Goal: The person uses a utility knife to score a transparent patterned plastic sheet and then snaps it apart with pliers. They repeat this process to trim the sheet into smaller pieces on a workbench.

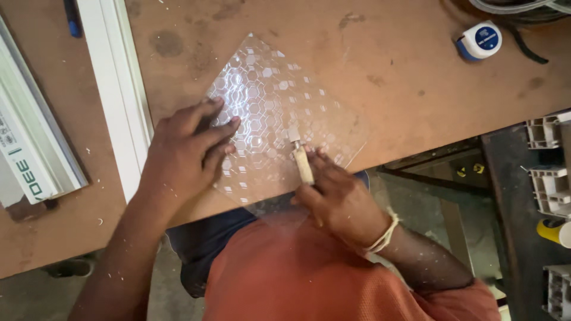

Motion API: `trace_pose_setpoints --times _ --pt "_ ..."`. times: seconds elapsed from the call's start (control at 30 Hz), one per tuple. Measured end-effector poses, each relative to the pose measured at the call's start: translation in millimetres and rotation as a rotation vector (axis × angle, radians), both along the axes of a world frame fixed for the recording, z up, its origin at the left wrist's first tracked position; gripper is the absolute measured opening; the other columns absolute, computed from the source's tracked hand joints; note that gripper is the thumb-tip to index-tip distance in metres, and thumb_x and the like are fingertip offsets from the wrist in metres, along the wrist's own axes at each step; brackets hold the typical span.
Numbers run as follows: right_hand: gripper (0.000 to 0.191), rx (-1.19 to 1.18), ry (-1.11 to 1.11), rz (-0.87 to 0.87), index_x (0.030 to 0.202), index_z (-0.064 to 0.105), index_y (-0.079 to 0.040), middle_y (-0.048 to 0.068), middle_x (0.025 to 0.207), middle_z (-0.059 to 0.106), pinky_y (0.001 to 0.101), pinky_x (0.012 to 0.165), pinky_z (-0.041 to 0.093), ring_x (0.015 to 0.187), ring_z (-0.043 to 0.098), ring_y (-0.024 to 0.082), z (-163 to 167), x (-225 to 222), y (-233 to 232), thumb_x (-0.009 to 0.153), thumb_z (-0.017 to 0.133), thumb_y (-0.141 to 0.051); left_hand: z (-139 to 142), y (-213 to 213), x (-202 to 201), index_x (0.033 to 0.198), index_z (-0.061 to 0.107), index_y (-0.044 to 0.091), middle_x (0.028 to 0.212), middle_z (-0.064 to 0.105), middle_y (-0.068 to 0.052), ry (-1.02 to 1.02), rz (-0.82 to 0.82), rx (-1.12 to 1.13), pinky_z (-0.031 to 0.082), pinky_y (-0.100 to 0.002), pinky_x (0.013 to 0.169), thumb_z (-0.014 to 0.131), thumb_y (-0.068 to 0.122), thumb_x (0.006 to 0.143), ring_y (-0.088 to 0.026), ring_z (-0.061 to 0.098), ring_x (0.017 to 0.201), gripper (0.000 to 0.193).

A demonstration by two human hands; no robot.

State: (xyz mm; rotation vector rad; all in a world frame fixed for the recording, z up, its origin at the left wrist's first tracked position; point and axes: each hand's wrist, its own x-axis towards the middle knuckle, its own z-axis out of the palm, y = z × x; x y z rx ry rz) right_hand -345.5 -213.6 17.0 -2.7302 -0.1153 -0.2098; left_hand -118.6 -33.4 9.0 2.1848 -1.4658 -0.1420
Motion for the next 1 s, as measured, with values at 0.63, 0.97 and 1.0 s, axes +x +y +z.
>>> trace_pose_setpoints --times 0.63,0.97,1.0 --pt "0.027 0.143 -0.069 0.093 0.095 0.055 -0.006 0.031 0.124 0.062 0.0552 0.115 0.041 0.125 0.057 0.046 -7.7 25.6 -45.8 0.083 0.078 -0.014 -13.7 83.8 6.7 0.149 0.046 -0.006 0.143 0.047 -0.032 -0.172 0.607 -0.015 0.036 -0.056 0.108 0.091 0.041 0.083 -0.048 0.046 0.13 0.093" --pt "0.028 1.111 -0.297 -0.008 0.118 0.032 -0.007 0.038 0.163 0.027 0.0598 0.133 0.023 0.159 0.026 0.049 -43.8 -18.5 -86.5 0.116 0.049 -0.029 -0.7 66.5 35.6 0.126 0.042 0.002 0.097 0.067 -0.016 0.398 0.672 -0.159 0.053 -0.037 0.072 0.08 0.017 0.087 -0.025 0.066 0.082 0.057" --pt "0.03 1.163 -0.339 -0.05 0.114 0.031 -0.008 0.04 0.158 0.032 0.0607 0.131 0.024 0.157 0.03 0.05 -45.2 -20.9 -88.3 0.114 0.051 -0.031 2.9 62.8 33.9 0.133 0.037 0.003 0.095 0.067 -0.013 0.585 0.634 -0.287 0.052 -0.032 0.067 0.076 0.015 0.091 -0.02 0.066 0.079 0.058"
